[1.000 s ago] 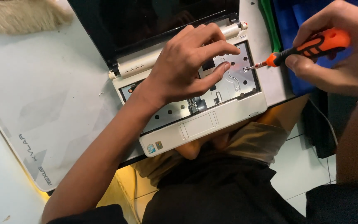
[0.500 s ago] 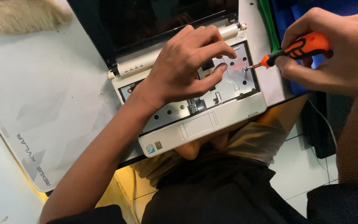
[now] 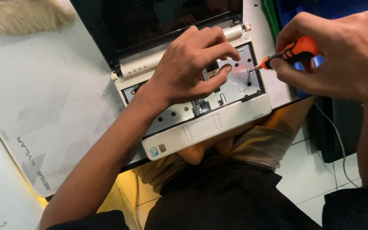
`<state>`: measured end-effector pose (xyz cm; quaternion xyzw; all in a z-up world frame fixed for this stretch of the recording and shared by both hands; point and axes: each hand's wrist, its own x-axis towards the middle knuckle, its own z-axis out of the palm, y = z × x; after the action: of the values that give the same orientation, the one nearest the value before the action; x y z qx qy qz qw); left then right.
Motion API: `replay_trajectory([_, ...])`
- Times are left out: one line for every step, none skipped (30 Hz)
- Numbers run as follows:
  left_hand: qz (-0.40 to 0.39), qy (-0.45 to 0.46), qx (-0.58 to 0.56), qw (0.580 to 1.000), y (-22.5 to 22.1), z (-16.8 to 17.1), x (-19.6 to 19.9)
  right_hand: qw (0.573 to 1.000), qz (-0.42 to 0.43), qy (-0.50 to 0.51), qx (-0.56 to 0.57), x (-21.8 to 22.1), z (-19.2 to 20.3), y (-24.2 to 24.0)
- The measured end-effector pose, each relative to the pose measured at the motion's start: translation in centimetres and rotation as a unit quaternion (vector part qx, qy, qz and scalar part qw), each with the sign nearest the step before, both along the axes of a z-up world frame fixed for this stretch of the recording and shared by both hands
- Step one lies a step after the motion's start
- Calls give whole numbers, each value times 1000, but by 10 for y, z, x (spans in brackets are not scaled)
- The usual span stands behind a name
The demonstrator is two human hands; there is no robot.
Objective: A person is seen repairing a laptop by fastening screws into the internal chassis using a screwdriver and then closing the device.
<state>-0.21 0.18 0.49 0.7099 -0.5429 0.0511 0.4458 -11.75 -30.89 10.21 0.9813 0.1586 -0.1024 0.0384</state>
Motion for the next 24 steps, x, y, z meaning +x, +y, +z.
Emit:
replay_trajectory([-2, 4, -1, 1000, 1, 2, 0, 1000, -12, 1, 14, 0, -1, 0])
replay_trajectory([-1, 3, -2, 1000, 1, 0, 1, 1000, -12, 0, 14, -1, 1, 2])
replay_trajectory([0, -3, 2, 1000, 0, -1, 1, 999, -14, 1, 32, -2, 2, 4])
replay_trajectory([2, -8, 6, 1000, -1, -2, 1, 999, -16, 2, 49, -4, 3, 6])
replay_trajectory([1, -9, 5, 1000, 0, -1, 1, 999, -17, 1, 49, -7, 7, 6])
replay_trajectory([-2, -8, 0, 1000, 0, 1, 0, 1000, -8, -13, 4, -9, 11, 7])
replay_trajectory([-5, -6, -5, 1000, 0, 2, 0, 999, 2, -26, -41, -12, 15, 7])
replay_trajectory([-6, -7, -5, 1000, 0, 0, 1, 999, 1, -27, -41, -11, 15, 10])
replay_trajectory([-4, -16, -1, 1000, 0, -1, 1, 996, 13, -33, -78, -10, 15, 12])
replay_trajectory([-2, -24, 4, 1000, -1, -3, 1, 992, 24, -38, -114, -10, 16, 14])
replay_trajectory([-3, -27, 4, 1000, -2, -3, 1, 992, 23, -41, -114, -8, 17, 17])
replay_trajectory([-5, -39, 6, 999, -2, -4, 1, 993, 32, -49, -103, -7, 18, 20])
replay_trajectory([-8, -51, 9, 999, -3, -4, 1, 993, 41, -58, -92, -5, 19, 23])
replay_trajectory([-8, -54, 9, 998, -2, -3, 2, 993, 40, -61, -91, -3, 17, 22])
replay_trajectory([-10, -68, 18, 997, -2, -2, 1, 980, 37, -51, -187, -2, 14, 20])
replay_trajectory([-12, -82, 27, 996, -2, -2, 0, 958, 32, -41, -282, -2, 10, 19])
replay_trajectory([-15, -85, 30, 996, -3, -3, 1, 959, 29, -43, -279, -2, 16, 25])
replay_trajectory([-12, -94, 31, 995, -4, -5, 1, 967, 12, -25, -252, -2, 23, 32])
replay_trajectory([-10, -100, 32, 994, -5, -6, 1, 975, -5, -5, -222, -3, 30, 38])
replay_trajectory([-14, -101, 36, 994, -5, -5, -2, 976, -8, -4, -218, -3, 31, 41])
replay_trajectory([-15, -98, 43, 994, -7, -2, -2, 970, 18, -11, -243, -3, 34, 43])
replay_trajectory([-16, -95, 50, 994, -8, 1, -3, 962, 44, -17, -267, -2, 38, 45])
replay_trajectory([-18, -100, 54, 993, -8, 10, -2, 963, 42, -22, -264, -7, 34, 43])
replay_trajectory([-35, 4, 69, 997, -9, 19, -1, 954, 44, -87, -282, -11, 30, 42])
